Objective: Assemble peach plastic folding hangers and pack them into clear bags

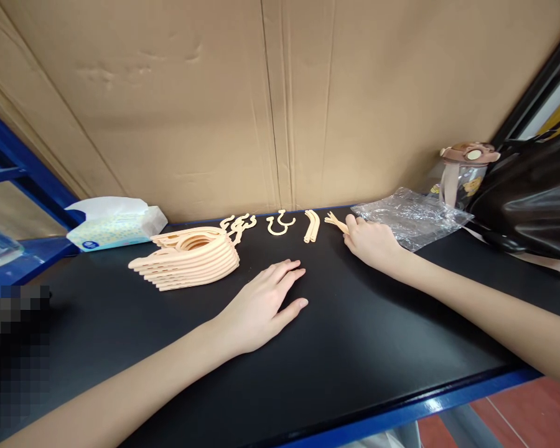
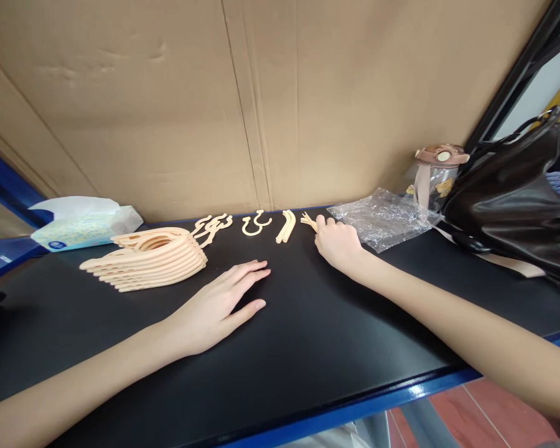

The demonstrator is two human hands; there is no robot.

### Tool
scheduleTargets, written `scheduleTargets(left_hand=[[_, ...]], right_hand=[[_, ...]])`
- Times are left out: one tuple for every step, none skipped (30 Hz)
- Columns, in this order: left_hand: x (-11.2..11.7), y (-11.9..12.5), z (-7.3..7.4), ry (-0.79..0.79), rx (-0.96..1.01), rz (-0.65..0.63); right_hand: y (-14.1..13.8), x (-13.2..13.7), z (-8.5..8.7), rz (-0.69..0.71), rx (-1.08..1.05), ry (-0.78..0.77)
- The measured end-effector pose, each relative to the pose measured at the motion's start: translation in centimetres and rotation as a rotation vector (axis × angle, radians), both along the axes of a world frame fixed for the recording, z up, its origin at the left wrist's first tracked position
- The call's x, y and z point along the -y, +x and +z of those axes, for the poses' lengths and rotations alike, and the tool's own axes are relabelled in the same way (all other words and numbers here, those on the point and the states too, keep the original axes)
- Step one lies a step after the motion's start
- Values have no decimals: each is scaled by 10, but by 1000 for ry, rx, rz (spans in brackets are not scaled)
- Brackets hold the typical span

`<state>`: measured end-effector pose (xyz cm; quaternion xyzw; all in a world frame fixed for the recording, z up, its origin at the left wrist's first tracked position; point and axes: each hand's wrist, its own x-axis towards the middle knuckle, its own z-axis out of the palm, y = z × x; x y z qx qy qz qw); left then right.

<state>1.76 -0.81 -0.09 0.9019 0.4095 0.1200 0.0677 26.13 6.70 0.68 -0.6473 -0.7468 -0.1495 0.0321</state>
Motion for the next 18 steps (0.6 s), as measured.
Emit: scheduleTargets(left_hand=[[0, 0, 0, 5, 8, -2], [0, 0, 0, 9, 13, -4], [0, 0, 0, 10, 15, -6], [0, 0, 0, 8, 13, -5], [0, 0, 0, 2, 6, -5], [-1, 0, -1, -5, -3, -2], [-1, -1, -1, -13, -13, 0], [-1, -1, -1, -20, -23, 2], [0, -1, -1, -25, -29, 5], [0, -1, -2, -26, -27, 6], [0, -1, -1, -20, -17, 5], [1, -1, -1, 0, 4, 1], [2, -1, 0, 37, 35, -7], [3, -1, 1, 94, 75, -15], [4, 0, 3, 164, 120, -16], [5, 0, 4, 243, 169, -9], [5, 0, 6, 319, 216, 7], [6, 0, 7, 379, 256, 28]], right_hand=[[0, -1, 0, -17, -15, -13], [1, -2, 0, -30, -31, -23], [1, -3, 0, -38, -48, -32], [1, -3, 0, -42, -64, -39], [1, -3, 0, -41, -80, -43], [2, -4, 1, -38, -94, -43], [2, -4, 1, -32, -106, -40], [2, -4, 2, -25, -118, -33], [2, -4, 3, -18, -129, -23], [2, -4, 4, -13, -136, -14], [2, -4, 5, -5, -148, 0], [1, -3, 6, 17, -171, 20], [1, -2, 6, 59, -206, 44], [0, 0, 7, 124, -249, 72], [-1, 3, 7, 216, -289, 100], [-3, 6, 7, 332, -314, 126], [-5, 9, 6, 460, -314, 143], [-8, 13, 6, 588, -287, 153]])
